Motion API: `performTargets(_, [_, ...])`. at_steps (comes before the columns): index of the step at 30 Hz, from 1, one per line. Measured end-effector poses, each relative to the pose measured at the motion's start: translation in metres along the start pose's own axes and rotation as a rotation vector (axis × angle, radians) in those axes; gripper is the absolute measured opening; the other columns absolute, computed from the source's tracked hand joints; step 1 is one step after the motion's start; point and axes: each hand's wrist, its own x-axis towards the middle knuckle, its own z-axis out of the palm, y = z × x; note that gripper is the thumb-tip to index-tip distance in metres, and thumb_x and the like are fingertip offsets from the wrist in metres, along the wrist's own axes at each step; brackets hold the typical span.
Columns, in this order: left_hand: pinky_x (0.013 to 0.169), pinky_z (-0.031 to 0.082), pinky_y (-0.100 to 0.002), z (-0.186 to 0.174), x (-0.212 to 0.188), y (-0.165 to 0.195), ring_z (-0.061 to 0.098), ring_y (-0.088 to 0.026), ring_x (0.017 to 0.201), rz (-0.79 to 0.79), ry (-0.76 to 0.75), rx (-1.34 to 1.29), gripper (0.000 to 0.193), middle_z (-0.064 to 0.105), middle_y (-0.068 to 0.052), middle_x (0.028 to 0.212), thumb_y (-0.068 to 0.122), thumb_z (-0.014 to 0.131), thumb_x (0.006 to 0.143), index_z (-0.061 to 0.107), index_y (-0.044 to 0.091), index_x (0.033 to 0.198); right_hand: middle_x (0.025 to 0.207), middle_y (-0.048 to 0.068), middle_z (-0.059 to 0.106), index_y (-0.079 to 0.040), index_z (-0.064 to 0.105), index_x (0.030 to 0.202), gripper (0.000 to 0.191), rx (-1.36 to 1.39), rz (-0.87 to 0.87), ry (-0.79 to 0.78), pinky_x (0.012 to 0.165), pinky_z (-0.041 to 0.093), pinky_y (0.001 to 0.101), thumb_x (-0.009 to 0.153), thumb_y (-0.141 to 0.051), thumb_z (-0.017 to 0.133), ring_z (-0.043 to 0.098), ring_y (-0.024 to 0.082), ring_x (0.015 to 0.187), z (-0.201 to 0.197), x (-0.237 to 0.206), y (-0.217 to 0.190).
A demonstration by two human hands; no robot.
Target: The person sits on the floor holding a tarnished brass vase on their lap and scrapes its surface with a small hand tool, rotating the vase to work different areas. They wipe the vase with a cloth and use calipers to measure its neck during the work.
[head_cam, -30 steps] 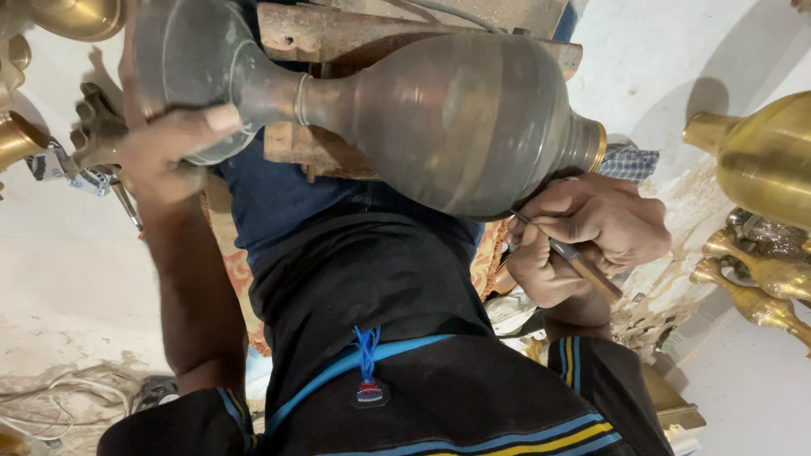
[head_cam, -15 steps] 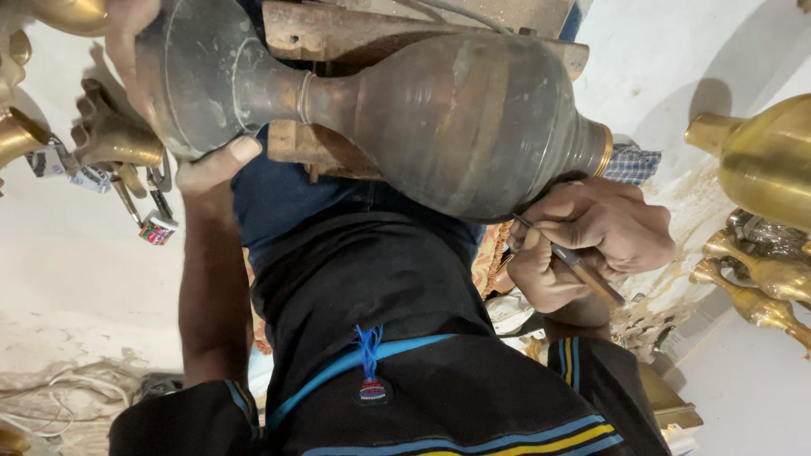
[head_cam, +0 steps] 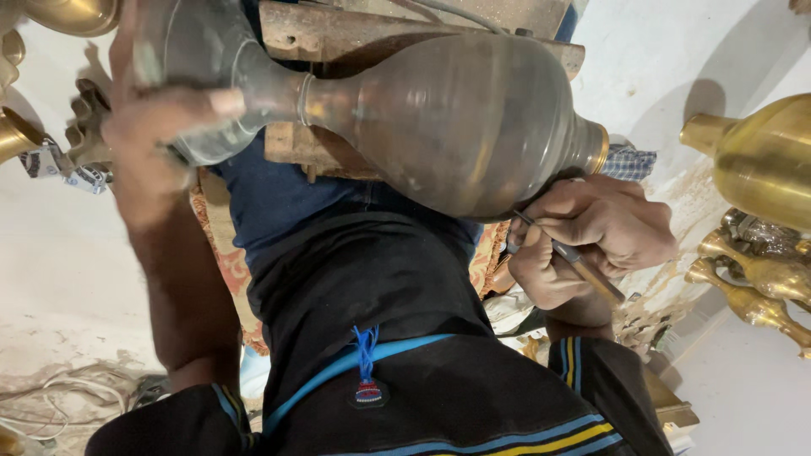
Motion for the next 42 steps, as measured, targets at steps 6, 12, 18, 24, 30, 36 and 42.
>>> performTargets(6, [0.131,0.036,-0.045,-0.009,0.009,0.01,0.063,-0.025,0.12,-0.017,-0.056,0.105,0.038,0.064,-0.015,0.128,0.009,0.071,0.102,0.057,0.003,0.136,0.076,0.008,0.069,-0.005,0.053,0.073,0.03,0.234,-0.118,0.148,0.07,0.058,0.0242,0.092,0.001,0.075,0.07,0.015,0.063,0.004,0.013,-0.003])
performTargets(12, [0.118,0.041,-0.035,0.024,-0.014,-0.009,0.054,-0.021,0.134,-0.093,0.064,-0.579,0.069,0.058,-0.009,0.143,0.014,0.082,0.09,0.047,0.003,0.148,0.072,0.01,0.067,-0.005,0.054,0.072,0.033,0.268,-0.018,0.178,0.066,0.056,0.0242,0.095,-0.003,0.077,0.068,0.015,0.063,0.007,-0.006,0.006])
performTargets(18, [0.102,0.051,-0.029,0.028,-0.046,-0.027,0.067,-0.022,0.12,-0.203,0.129,-0.306,0.042,0.07,-0.011,0.129,0.008,0.082,0.097,0.065,-0.001,0.135,0.08,0.01,0.07,-0.001,0.058,0.073,0.032,0.291,-0.016,0.168,0.063,0.058,0.0216,0.097,-0.002,0.079,0.07,0.014,0.064,0.004,0.037,-0.024])
performTargets(24, [0.105,0.055,-0.03,0.014,0.0,0.007,0.066,-0.019,0.122,-0.228,-0.093,-0.27,0.045,0.069,-0.01,0.132,0.006,0.076,0.097,0.064,-0.001,0.14,0.088,0.01,0.071,0.003,0.065,0.079,0.015,0.281,0.257,-0.106,0.059,0.049,0.0147,0.084,0.001,0.078,0.067,0.013,0.069,-0.006,0.017,0.017])
performTargets(30, [0.101,0.057,-0.033,0.021,-0.006,0.011,0.067,-0.019,0.118,0.037,0.122,-0.19,0.041,0.066,-0.011,0.134,-0.003,0.081,0.093,0.069,0.007,0.13,0.079,0.009,0.073,-0.005,0.056,0.073,0.034,0.357,0.059,0.137,0.056,0.05,0.0161,0.097,0.0,0.079,0.07,0.011,0.064,0.009,-0.031,0.064])
performTargets(36, [0.083,0.06,-0.039,0.001,-0.016,-0.008,0.075,-0.026,0.106,0.11,-0.004,0.092,0.013,0.068,-0.023,0.12,-0.008,0.062,0.101,0.07,-0.003,0.11,0.073,0.012,0.069,0.002,0.064,0.077,0.016,0.219,0.243,-0.066,0.051,0.045,0.02,0.088,-0.002,0.075,0.065,0.013,0.059,0.005,-0.003,0.035])
performTargets(42, [0.088,0.062,-0.041,-0.005,0.015,-0.009,0.073,-0.03,0.099,0.378,-0.168,0.016,0.033,0.069,-0.024,0.115,0.019,0.055,0.107,0.059,-0.004,0.132,0.072,0.009,0.068,-0.003,0.057,0.073,0.026,0.232,-0.032,0.133,0.066,0.056,0.0237,0.093,-0.002,0.074,0.068,0.014,0.064,0.007,-0.001,0.001])
